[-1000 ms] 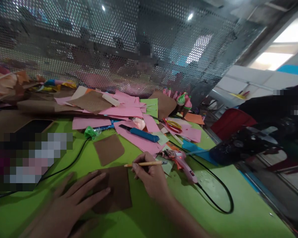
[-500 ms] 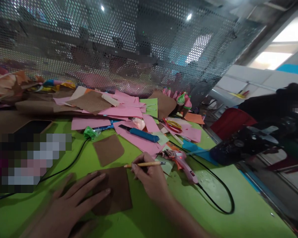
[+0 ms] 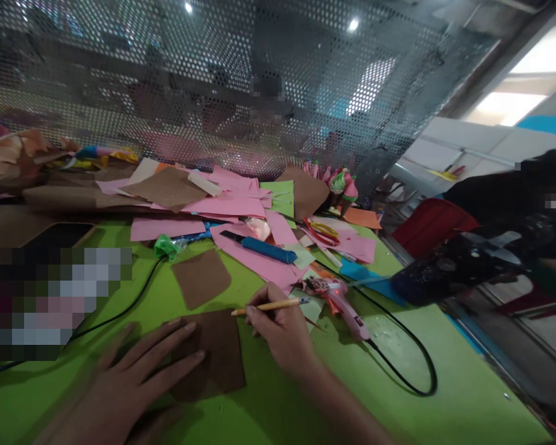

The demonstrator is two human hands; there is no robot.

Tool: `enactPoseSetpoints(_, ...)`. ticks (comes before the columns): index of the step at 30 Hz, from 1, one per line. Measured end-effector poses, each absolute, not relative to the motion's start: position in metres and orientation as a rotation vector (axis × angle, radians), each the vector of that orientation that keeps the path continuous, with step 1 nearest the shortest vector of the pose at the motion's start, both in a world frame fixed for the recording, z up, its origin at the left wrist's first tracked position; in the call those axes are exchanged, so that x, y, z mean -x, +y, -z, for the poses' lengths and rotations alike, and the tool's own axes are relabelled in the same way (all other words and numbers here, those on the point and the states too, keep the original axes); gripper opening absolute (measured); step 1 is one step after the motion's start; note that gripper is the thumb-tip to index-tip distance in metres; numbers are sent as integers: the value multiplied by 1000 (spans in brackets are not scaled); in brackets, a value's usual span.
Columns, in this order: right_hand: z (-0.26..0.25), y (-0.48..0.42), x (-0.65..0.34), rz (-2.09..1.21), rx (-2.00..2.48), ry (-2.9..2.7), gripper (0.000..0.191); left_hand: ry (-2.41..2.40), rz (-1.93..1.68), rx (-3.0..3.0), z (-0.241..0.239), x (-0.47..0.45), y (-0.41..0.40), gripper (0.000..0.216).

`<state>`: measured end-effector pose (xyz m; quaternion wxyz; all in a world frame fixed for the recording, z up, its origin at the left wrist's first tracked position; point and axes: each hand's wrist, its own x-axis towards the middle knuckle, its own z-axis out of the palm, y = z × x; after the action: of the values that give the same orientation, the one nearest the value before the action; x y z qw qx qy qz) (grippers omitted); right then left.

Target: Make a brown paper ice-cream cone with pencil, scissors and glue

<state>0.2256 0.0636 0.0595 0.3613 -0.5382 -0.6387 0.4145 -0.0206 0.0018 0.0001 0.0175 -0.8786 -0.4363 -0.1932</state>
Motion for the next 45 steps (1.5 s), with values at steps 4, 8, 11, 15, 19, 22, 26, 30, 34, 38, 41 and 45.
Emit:
enactPoseSetpoints(4,-62,61,-225,-1095,1386,-1622,11,-1326,593,2703,-2,18,0,52)
enactPoseSetpoints(8,-61,60,-227,-1131,1396,-1611,9,-1320,571,2708,-4,19,0,50)
enactPoseSetpoints(11,-61,58,-228,-1166,1378,-1615,7,-1344,548,2721,-7,21,0,48)
enactPoseSetpoints(15,-65,54,-230,-1183,1338,-1637,6,-1244,525,2761,-10,24,2,48)
enactPoseSetpoints(19,-69,52,-229,-1243,1327,-1615,6,-1336,556,2755,-10,22,1,46)
enactPoseSetpoints(22,-68,51,-229,-1321,1303,-1578,6,-1426,588,2738,-9,19,-2,47)
enactPoseSetpoints(26,-67,48,-231,-1429,1274,-1542,4,-1407,594,2760,-10,20,-2,47)
enactPoseSetpoints(30,-69,45,-233,-1471,1322,-1574,5,-1386,566,2779,-13,21,-2,47)
enactPoseSetpoints(34,-72,44,-232,-1501,1310,-1604,4,-1383,559,2785,-15,22,-1,45)
enactPoseSetpoints(38,-75,44,-230,-1549,1279,-1604,4,-1359,545,2809,-16,23,0,46)
enactPoseSetpoints(41,-76,43,-230,-1573,1282,-1598,5,-1411,566,2788,-15,21,-2,44)
enactPoseSetpoints(45,-71,45,-233,-1533,1252,-1504,5,-1459,559,2772,-14,19,-5,46)
